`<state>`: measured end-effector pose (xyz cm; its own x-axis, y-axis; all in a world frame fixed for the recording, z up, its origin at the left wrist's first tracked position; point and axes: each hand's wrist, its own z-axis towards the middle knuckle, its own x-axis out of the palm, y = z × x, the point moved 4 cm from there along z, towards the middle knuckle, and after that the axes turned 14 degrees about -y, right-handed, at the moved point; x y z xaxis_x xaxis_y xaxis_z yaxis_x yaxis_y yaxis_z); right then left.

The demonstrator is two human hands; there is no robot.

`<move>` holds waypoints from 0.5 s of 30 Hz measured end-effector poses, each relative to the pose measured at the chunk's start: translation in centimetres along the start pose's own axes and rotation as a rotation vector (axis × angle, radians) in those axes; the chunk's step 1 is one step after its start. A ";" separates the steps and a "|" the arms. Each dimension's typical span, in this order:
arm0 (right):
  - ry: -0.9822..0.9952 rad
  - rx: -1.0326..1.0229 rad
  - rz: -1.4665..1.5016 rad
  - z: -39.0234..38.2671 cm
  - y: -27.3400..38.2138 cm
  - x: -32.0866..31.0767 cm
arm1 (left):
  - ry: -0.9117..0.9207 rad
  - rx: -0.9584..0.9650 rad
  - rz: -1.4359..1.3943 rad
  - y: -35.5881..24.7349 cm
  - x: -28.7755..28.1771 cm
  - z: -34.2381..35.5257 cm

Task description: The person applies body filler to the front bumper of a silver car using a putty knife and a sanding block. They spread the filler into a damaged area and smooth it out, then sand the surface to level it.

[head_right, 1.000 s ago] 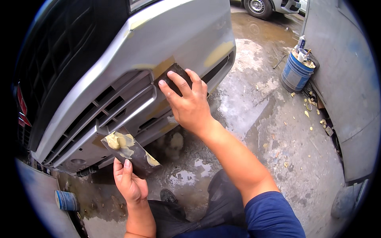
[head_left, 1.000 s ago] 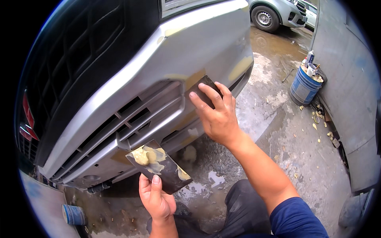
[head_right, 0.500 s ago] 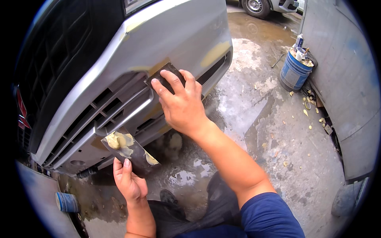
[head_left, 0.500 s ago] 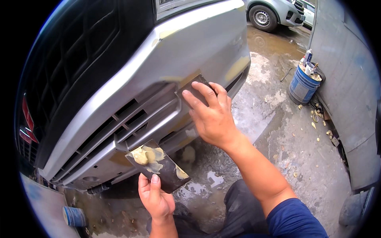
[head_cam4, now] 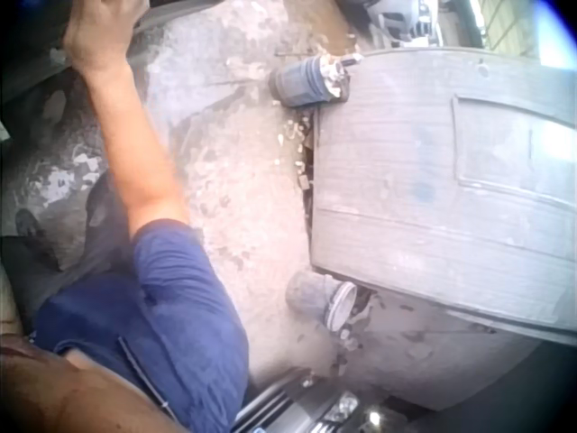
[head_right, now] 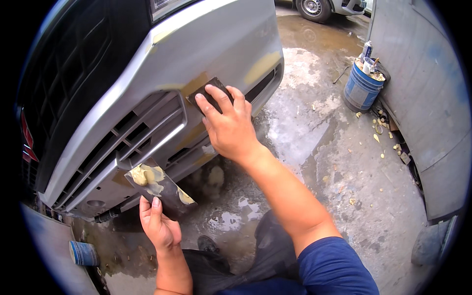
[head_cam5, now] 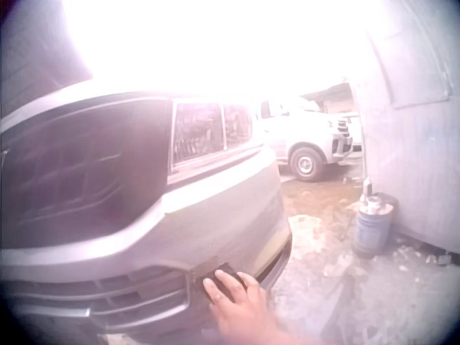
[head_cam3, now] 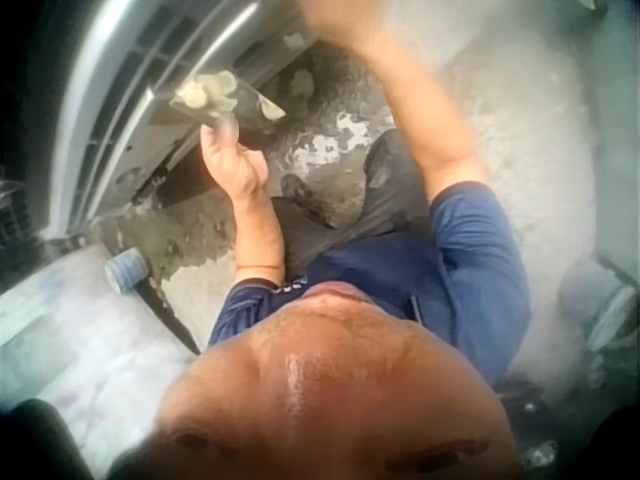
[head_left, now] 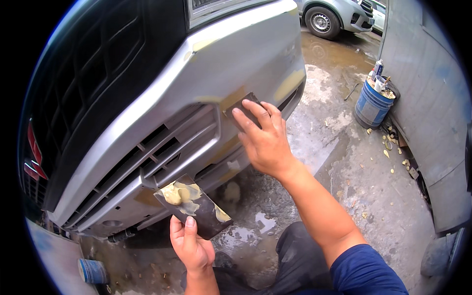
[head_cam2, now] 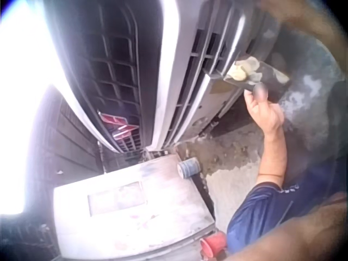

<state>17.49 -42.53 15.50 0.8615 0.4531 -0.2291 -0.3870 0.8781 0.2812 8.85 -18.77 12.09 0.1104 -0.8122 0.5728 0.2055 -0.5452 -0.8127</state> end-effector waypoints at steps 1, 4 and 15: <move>-0.009 -0.002 -0.004 -0.8 0.0 0.1 | 0.000 0.000 -0.003 0.2 0.0 0.0; 0.034 -0.014 0.006 -2.5 -0.4 0.0 | 0.008 0.002 -0.010 0.5 0.3 -0.1; 0.416 0.325 0.753 -6.9 4.7 -7.8 | -0.029 0.039 -0.024 0.0 0.5 -0.2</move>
<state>6.64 -40.86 12.22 0.2072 0.9618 -0.1788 -0.6322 0.2711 0.7258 8.72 -19.21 12.35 0.1325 -0.7924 0.5955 0.2466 -0.5555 -0.7941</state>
